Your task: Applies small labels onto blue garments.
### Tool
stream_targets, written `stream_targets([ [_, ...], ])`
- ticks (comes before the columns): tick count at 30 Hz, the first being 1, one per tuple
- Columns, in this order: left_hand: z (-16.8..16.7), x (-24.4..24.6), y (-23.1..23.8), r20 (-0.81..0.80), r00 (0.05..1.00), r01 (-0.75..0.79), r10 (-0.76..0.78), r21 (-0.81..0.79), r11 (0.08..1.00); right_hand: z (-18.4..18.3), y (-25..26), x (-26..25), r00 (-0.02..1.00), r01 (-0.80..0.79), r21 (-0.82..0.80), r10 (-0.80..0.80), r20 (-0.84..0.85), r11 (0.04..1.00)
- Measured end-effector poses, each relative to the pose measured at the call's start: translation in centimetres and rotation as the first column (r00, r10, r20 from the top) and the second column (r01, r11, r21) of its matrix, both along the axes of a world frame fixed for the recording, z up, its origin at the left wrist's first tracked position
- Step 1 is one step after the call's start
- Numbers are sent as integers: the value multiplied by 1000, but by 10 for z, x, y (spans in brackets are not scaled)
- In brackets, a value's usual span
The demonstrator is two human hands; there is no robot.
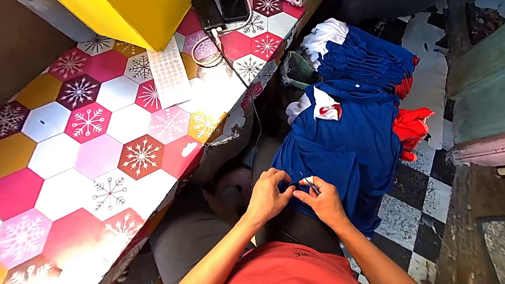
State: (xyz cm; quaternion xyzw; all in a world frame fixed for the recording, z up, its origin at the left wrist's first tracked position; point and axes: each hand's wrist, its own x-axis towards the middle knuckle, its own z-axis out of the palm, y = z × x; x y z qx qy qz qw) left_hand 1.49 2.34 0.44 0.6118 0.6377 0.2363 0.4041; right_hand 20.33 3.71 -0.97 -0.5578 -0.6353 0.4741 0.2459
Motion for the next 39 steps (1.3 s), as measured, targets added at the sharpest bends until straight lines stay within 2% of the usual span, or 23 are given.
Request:
stream_targets([
  [3,-12,-2,-4,185,975,-139,121,90,986,-10,-2,3,999,-45,162,41,23,986],
  [6,-13,-5,-9,246,958,-181,147,123,976,-19,-6,3,994,41,313,-6,-113,949],
  [9,-14,-6,-17,153,976,-188,154,240,952,-30,-12,5,988,37,575,56,-143,817],
  [13,-27,-7,-23,262,945,-253,193,218,942,-35,-16,10,994,-55,728,108,-26,683],
  [17,-36,-6,-27,315,929,-271,192,229,935,-38,-16,14,990,-125,802,129,60,585],
  [21,-40,-6,-32,351,911,-305,217,220,926,-39,-16,13,983,-171,826,149,106,537],
  [23,-39,-6,-34,314,920,-313,235,223,923,-39,-16,13,982,-179,828,153,114,531],
  [24,-35,-5,-35,243,937,-307,251,229,924,-38,-16,12,983,-175,829,147,114,531],
  [26,-21,-3,-34,146,944,-315,295,141,939,-36,-17,10,987,-153,832,126,101,534],
  [28,0,-1,-29,292,900,-300,325,-128,945,-32,-17,7,992,-118,835,99,77,538],
  [30,18,4,-24,494,767,-249,410,-360,899,-30,-16,5,995,-95,840,85,58,535],
  [31,24,5,-22,538,711,-230,453,-430,873,-30,-16,4,995,-95,841,85,58,533],
  [33,31,8,-16,533,676,-228,509,-505,832,-30,-17,4,993,-109,846,92,71,522],
  [37,34,10,-8,448,749,-208,488,-540,815,-30,-19,5,989,-137,855,109,95,500],
  [39,31,14,-8,473,689,-256,549,-550,795,-29,-20,5,993,-106,832,105,58,545],
])
